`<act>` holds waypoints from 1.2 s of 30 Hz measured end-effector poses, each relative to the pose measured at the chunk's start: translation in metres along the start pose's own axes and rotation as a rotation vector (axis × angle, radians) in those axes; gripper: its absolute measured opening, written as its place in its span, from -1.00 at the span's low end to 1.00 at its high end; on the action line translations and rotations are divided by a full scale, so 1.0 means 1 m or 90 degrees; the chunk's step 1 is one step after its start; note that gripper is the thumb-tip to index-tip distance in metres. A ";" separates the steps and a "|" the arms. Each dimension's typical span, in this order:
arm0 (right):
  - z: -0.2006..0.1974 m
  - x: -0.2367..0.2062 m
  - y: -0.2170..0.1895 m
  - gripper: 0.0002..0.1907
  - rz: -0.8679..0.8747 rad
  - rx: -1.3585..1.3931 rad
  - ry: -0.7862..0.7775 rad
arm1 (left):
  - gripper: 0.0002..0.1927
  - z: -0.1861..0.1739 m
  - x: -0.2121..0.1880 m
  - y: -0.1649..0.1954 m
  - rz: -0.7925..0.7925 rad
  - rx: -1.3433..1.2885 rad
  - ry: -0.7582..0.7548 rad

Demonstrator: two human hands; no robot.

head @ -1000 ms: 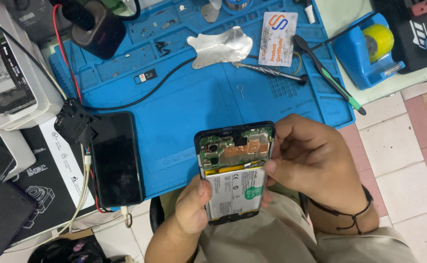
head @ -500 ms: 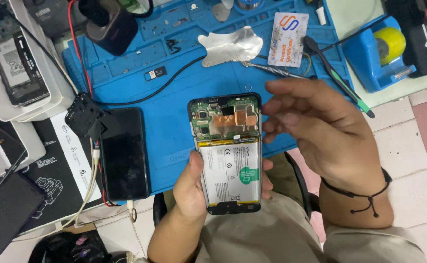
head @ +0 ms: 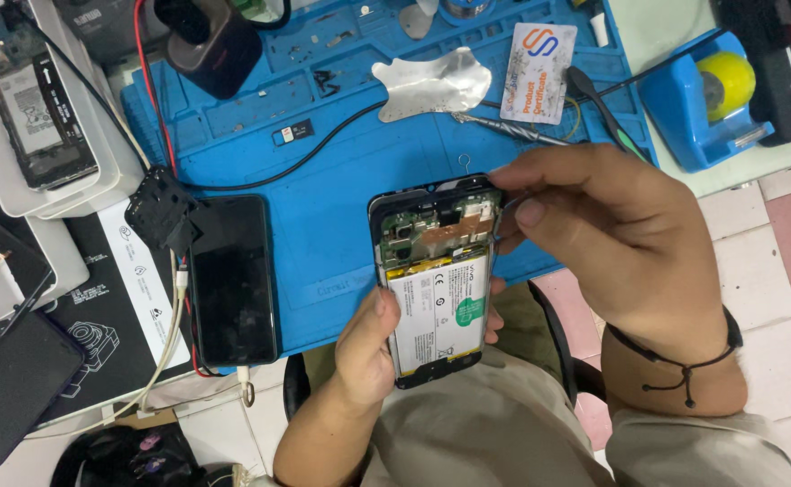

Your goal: The person repairs a disassembled smartphone on a blue repair mat, using a screwdriver to work on the frame and then pressing and aligning the battery inside the phone body. They repeatedly reposition the phone, press the battery into place, and handle the frame edges while reassembling the device.

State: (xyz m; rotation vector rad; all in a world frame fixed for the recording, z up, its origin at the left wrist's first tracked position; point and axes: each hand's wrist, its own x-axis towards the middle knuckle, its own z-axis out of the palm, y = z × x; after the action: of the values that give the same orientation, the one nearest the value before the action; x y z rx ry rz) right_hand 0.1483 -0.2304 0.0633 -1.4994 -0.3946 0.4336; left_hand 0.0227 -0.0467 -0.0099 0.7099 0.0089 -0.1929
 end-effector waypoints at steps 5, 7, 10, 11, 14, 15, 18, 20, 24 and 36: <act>-0.003 -0.002 0.007 -0.72 -0.036 0.038 -0.021 | -0.06 0.001 0.001 0.001 0.007 0.017 -0.012; -0.003 -0.001 0.009 -0.69 -0.042 0.041 -0.030 | -0.07 0.002 0.000 0.001 0.012 0.028 -0.025; -0.002 0.000 0.011 -0.67 -0.061 0.071 -0.061 | -0.09 0.003 -0.001 0.001 -0.004 0.020 -0.036; -0.002 0.001 0.011 -0.67 -0.060 0.074 -0.057 | -0.10 0.003 -0.001 0.002 -0.003 0.017 -0.029; -0.002 0.001 0.009 -0.70 -0.062 0.085 -0.043 | -0.12 0.004 -0.001 0.002 -0.001 0.011 -0.012; -0.001 0.001 0.008 -0.72 -0.064 0.092 -0.036 | -0.13 0.005 -0.001 0.001 -0.001 0.009 -0.008; 0.000 0.001 0.007 -0.71 -0.052 0.083 -0.020 | -0.15 0.006 -0.002 0.001 0.000 0.049 0.003; 0.000 0.001 0.007 -0.70 -0.052 0.071 -0.024 | -0.18 0.007 -0.004 0.001 0.004 0.085 0.003; -0.001 -0.001 0.010 -0.68 -0.058 0.054 -0.030 | -0.30 0.011 -0.008 0.001 0.011 0.140 0.013; -0.013 -0.003 0.018 -0.65 -0.087 0.086 -0.083 | -0.32 0.035 -0.009 0.015 0.156 0.569 0.058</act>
State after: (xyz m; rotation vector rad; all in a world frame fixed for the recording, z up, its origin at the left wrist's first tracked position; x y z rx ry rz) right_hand 0.1514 -0.2429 0.0446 -1.3089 -0.5573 0.4419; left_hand 0.0150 -0.0565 0.0272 1.5996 -0.0815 0.0881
